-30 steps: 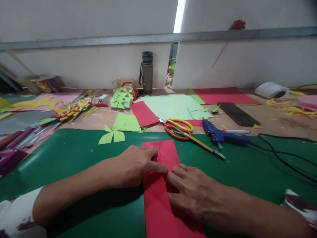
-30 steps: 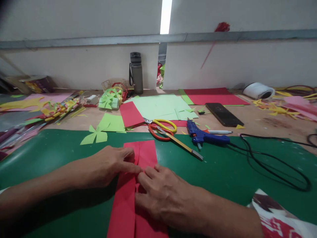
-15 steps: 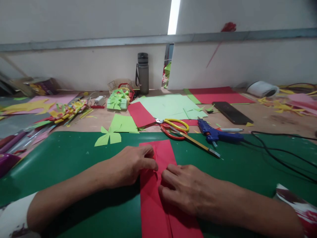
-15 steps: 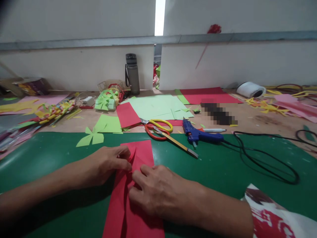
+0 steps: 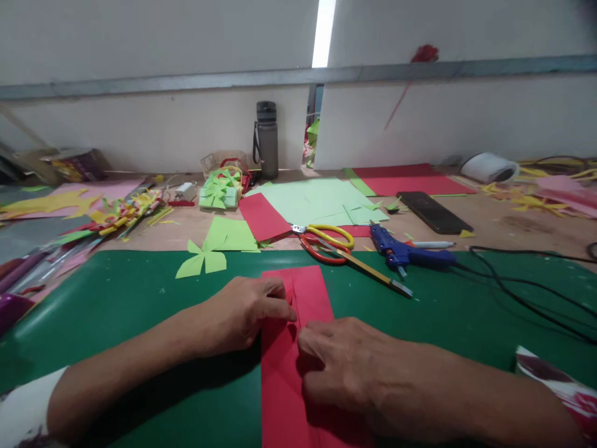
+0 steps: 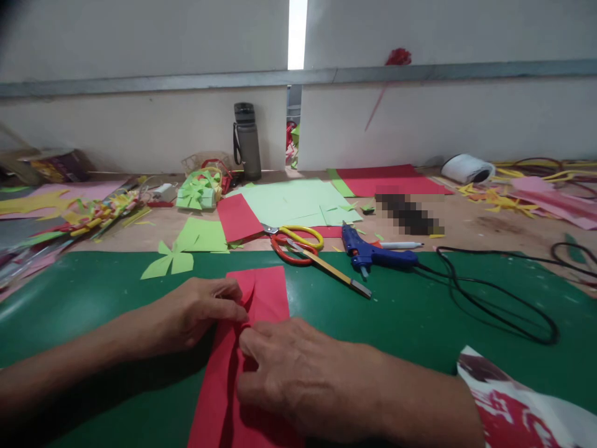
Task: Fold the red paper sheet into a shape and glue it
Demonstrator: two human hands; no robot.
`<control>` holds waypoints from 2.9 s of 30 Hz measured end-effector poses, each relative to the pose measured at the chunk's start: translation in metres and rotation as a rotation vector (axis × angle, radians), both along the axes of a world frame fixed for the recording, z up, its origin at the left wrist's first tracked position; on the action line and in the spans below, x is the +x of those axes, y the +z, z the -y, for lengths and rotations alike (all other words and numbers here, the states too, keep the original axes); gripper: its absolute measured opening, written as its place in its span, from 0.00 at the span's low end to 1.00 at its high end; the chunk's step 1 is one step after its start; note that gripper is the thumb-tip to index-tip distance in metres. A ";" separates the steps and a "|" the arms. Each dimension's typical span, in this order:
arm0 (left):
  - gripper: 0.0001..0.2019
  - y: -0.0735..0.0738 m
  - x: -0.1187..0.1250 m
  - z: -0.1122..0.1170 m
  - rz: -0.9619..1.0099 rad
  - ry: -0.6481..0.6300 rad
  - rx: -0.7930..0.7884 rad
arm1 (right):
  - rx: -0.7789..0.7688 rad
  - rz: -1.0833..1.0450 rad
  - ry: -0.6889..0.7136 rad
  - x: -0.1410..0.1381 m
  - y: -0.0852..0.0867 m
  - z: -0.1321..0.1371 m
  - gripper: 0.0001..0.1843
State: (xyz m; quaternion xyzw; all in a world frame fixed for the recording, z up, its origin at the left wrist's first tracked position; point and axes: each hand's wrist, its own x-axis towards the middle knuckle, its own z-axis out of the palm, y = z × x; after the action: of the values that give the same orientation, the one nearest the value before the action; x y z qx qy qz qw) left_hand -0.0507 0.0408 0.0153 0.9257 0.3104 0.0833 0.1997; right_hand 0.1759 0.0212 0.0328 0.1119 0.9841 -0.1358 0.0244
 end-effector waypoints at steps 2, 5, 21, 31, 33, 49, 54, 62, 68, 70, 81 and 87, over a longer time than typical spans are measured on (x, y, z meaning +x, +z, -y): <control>0.22 -0.001 0.000 0.001 -0.022 0.007 0.008 | 0.001 -0.034 0.002 -0.002 0.001 0.002 0.05; 0.22 -0.004 0.000 0.003 -0.061 -0.001 0.054 | 0.013 -0.032 0.017 -0.005 0.001 0.004 0.06; 0.18 -0.004 0.004 0.004 -0.078 0.017 0.143 | 0.285 -0.076 -0.010 0.010 0.009 0.014 0.07; 0.17 -0.008 0.014 0.001 -0.228 -0.004 0.218 | 0.071 -0.150 -0.194 0.035 -0.001 0.006 0.13; 0.15 -0.010 0.016 0.001 -0.244 -0.006 0.237 | -0.054 -0.219 -0.233 0.035 -0.001 0.004 0.14; 0.09 -0.017 0.023 -0.001 -0.247 -0.013 0.250 | -0.424 -0.381 -0.787 0.014 -0.024 -0.035 0.04; 0.10 -0.023 0.023 -0.001 -0.199 -0.008 0.249 | -0.393 -0.283 -0.830 0.007 -0.026 -0.046 0.05; 0.09 -0.031 0.021 0.001 -0.143 0.026 0.311 | -0.315 -0.168 -0.870 -0.001 -0.022 -0.049 0.05; 0.08 -0.033 0.021 0.003 -0.126 0.019 0.318 | -0.258 -0.101 -0.853 -0.007 -0.020 -0.054 0.05; 0.08 -0.034 0.021 0.002 -0.117 0.028 0.311 | -0.233 -0.105 -0.837 -0.009 -0.021 -0.056 0.06; 0.09 -0.035 0.022 0.002 -0.083 0.045 0.296 | -0.150 -0.063 -0.807 -0.012 -0.021 -0.066 0.12; 0.10 -0.033 0.022 0.002 -0.103 0.031 0.282 | -0.077 -0.017 -0.793 -0.015 -0.024 -0.069 0.13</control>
State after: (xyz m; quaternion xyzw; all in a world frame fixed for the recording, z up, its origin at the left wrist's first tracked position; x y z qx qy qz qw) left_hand -0.0283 0.0392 -0.0176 0.9427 0.3196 0.0813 0.0501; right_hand 0.1607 0.0900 0.0091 0.4811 0.8589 -0.1723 -0.0339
